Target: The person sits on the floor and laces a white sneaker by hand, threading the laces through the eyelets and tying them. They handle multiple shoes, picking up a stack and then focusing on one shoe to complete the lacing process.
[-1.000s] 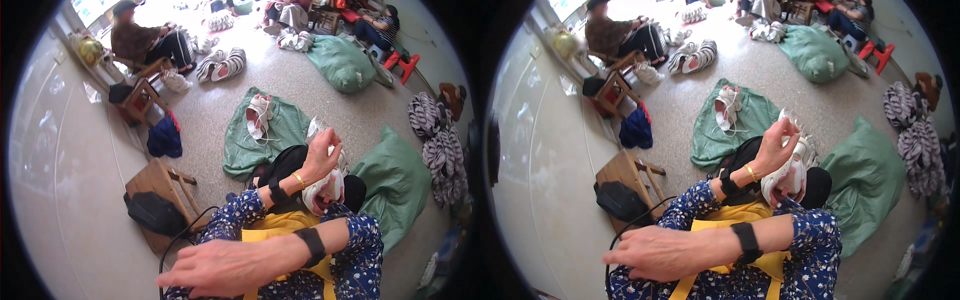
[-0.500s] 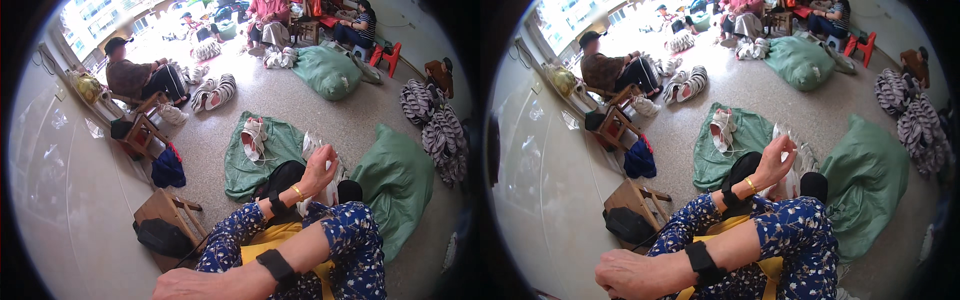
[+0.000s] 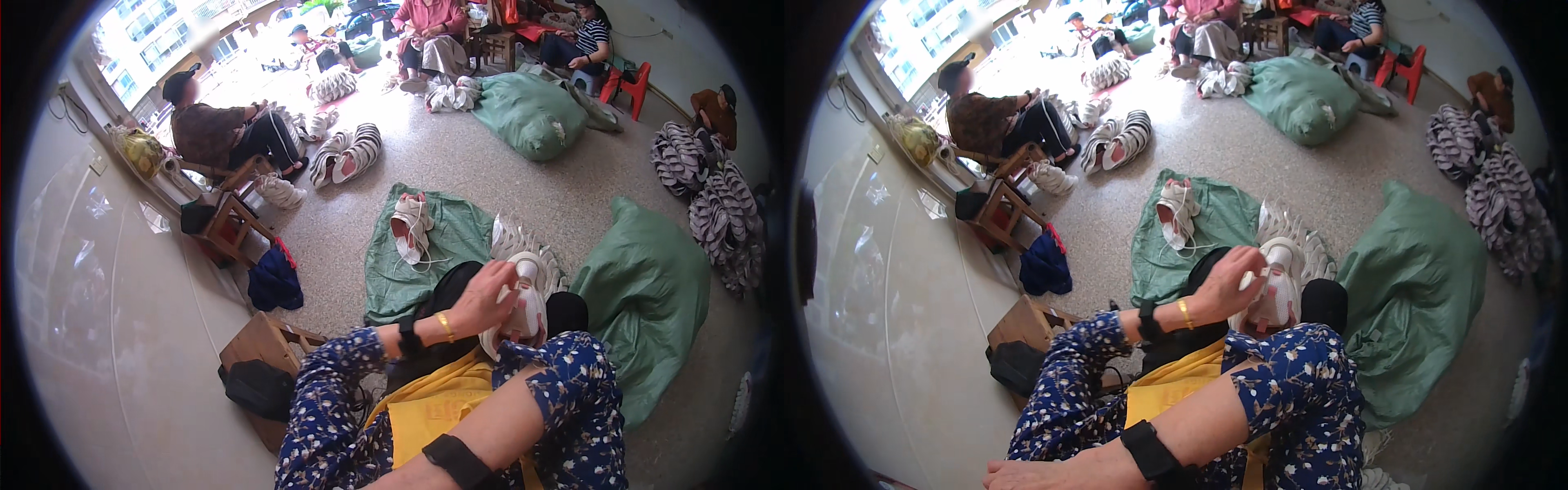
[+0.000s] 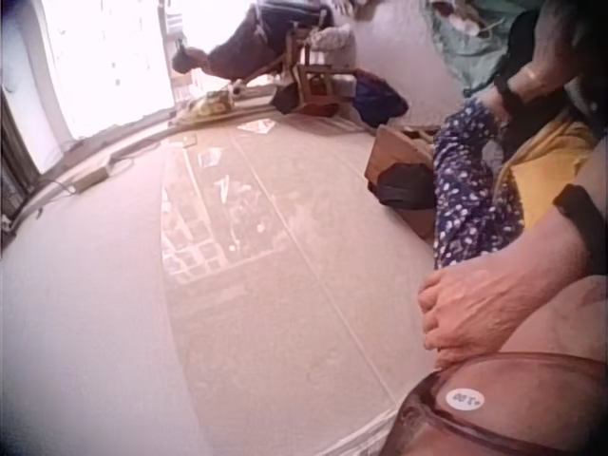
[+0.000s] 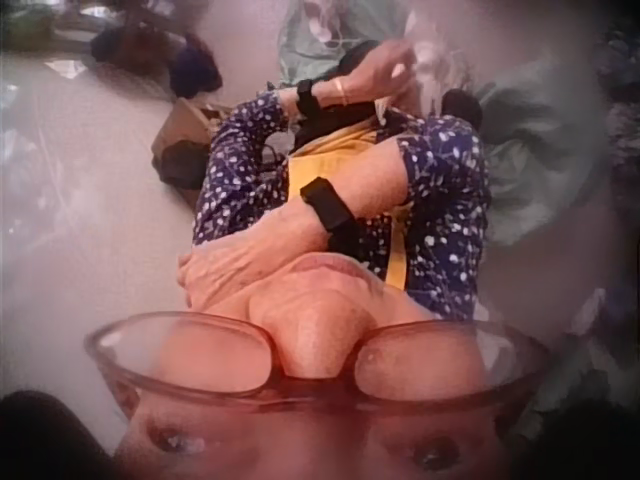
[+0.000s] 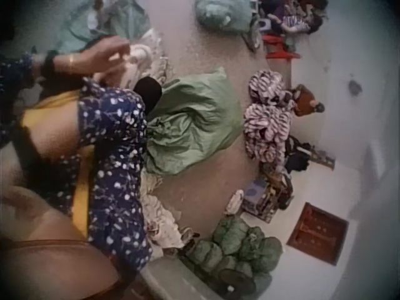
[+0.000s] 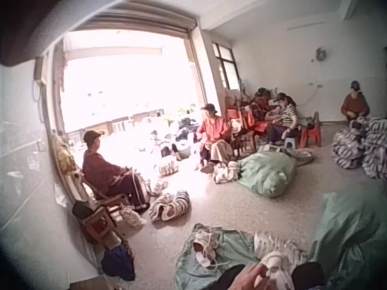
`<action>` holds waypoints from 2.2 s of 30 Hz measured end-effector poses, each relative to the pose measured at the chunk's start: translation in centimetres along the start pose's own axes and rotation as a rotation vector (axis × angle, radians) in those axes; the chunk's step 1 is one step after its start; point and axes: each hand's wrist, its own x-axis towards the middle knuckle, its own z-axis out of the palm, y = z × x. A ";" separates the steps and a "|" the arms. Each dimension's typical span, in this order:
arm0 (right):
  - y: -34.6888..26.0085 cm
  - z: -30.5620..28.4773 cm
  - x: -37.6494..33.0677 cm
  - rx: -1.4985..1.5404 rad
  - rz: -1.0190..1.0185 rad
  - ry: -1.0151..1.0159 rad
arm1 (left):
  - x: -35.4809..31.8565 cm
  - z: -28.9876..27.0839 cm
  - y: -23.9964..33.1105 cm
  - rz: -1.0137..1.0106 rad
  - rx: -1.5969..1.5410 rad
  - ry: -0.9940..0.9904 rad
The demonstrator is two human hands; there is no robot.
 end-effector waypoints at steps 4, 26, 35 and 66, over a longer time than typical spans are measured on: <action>-0.3 -0.5 -0.6 -0.018 -0.043 0.058 | -2.4 -4.7 -0.9 -0.140 0.188 -0.062; -5.2 -9.6 -20.2 -0.313 0.507 0.678 | -18.0 -14.9 6.7 -1.408 -0.478 -1.671; -5.7 -8.6 -25.2 -0.264 0.654 0.840 | -19.8 -14.5 6.8 -1.549 -0.531 -1.523; -4.6 16.3 -67.0 -0.855 1.811 1.766 | -28.3 -16.3 1.7 -1.802 -0.213 -0.900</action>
